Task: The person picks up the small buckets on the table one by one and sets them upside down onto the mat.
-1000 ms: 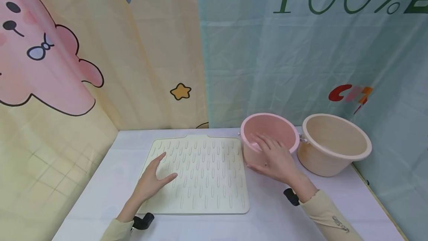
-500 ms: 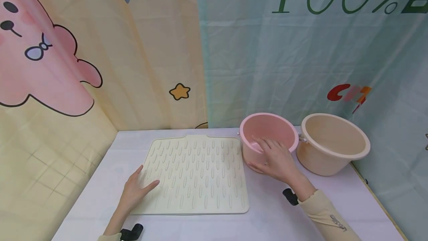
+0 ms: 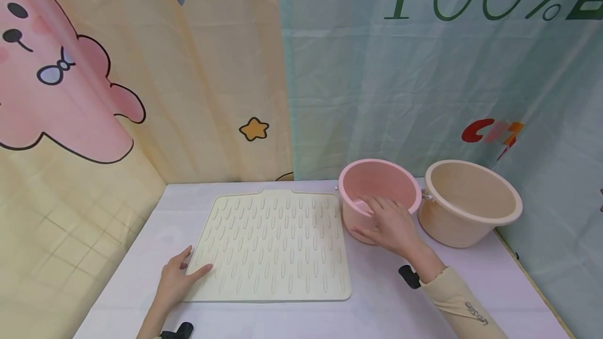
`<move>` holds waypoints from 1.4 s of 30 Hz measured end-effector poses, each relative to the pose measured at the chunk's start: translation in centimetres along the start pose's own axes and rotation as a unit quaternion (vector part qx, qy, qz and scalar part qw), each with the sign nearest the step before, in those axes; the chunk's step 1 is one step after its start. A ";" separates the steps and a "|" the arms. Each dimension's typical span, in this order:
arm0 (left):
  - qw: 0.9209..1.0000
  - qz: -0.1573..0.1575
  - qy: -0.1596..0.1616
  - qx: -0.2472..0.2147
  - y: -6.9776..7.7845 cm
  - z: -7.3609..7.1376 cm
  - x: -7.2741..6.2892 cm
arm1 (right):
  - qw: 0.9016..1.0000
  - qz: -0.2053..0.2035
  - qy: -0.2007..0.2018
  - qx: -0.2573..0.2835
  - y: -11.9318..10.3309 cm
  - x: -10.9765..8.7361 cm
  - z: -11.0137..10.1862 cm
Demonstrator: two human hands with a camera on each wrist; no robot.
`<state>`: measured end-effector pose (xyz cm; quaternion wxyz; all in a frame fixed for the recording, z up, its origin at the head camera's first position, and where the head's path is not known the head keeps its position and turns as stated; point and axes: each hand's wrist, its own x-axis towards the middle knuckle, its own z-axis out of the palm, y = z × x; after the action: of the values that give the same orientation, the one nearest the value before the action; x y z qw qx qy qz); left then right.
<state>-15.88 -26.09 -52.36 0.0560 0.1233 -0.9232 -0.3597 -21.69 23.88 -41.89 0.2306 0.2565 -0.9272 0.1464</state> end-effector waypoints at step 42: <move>0.999 0.013 0.036 -0.028 -1.3 0.7 0.1 | 0.999 0.038 0.005 -0.022 0.3 0.0 0.7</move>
<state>-15.89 -26.61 -53.77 0.0971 0.1225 -0.9117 -0.3799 -22.07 23.88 -42.51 0.2355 0.2155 -0.9379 0.1358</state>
